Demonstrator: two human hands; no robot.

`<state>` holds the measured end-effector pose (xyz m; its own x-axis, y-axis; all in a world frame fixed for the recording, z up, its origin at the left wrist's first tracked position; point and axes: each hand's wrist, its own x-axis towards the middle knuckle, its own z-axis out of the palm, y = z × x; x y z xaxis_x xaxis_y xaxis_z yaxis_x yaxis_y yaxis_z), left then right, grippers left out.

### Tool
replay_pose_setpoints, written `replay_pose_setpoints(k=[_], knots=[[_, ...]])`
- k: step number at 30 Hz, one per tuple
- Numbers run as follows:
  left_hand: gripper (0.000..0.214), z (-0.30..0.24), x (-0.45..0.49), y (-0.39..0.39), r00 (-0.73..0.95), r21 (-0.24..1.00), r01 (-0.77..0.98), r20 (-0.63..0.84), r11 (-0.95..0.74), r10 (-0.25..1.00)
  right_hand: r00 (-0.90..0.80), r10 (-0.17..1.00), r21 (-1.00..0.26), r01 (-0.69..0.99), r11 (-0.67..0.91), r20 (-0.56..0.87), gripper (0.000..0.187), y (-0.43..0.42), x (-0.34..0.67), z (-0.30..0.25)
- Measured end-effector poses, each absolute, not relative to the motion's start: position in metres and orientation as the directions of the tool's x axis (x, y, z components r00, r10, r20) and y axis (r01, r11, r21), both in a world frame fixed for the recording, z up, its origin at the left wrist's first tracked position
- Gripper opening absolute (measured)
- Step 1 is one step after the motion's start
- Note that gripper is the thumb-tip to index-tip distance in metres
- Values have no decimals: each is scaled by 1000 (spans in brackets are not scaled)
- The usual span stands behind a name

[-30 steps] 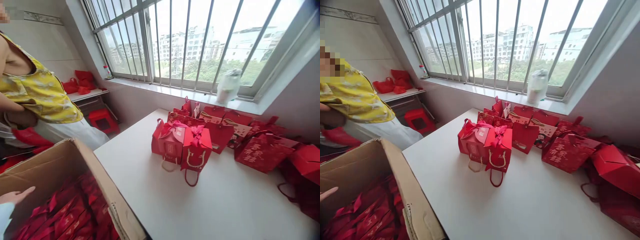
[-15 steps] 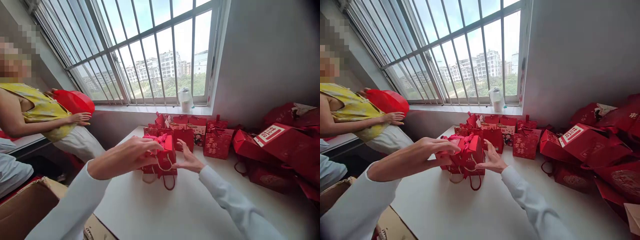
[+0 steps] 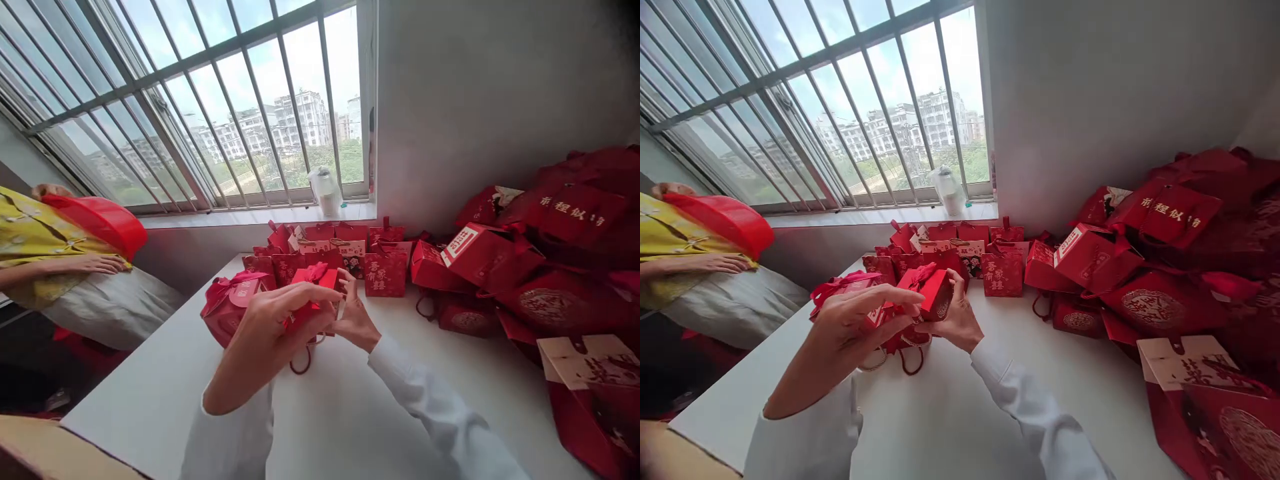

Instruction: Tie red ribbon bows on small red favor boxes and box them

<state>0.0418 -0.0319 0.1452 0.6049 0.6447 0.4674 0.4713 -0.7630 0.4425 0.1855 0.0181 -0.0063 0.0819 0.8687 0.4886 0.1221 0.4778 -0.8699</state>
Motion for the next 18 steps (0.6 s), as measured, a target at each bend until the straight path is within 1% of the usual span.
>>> replay_pose_setpoints(k=[2,3,6,9,10,11,12,15,16,18], knots=[[13,127,39,-29,575,498,468,455,-730,679,176,869,-884,156,440,463,105,-11,203,-25],[14,117,40,-27,573,525,472,428,-708,699,256,861,-896,190,401,440,105,-26,211,-36],[19,81,51,-18,600,613,492,276,-618,751,475,807,-931,274,243,351,103,-73,225,-73],[23,45,65,-14,611,703,502,124,-504,782,544,791,-947,290,136,280,111,-114,228,-95],[24,35,68,-15,607,730,501,87,-465,790,554,786,-948,296,121,274,111,-126,228,-96],[25,27,71,-16,605,752,500,52,-430,794,564,780,-949,295,116,270,108,-135,230,-96],[27,19,74,-17,602,769,497,27,-401,798,572,778,-953,282,114,262,99,-143,233,-93],[29,6,80,-22,584,797,483,16,-363,812,587,785,-973,217,81,196,50,-151,248,-80],[29,3,83,-22,568,795,482,37,-369,822,600,780,-975,216,56,177,39,-148,254,-76],[25,0,88,-22,551,781,480,86,-400,830,636,751,-969,247,16,175,32,-138,267,-70]])
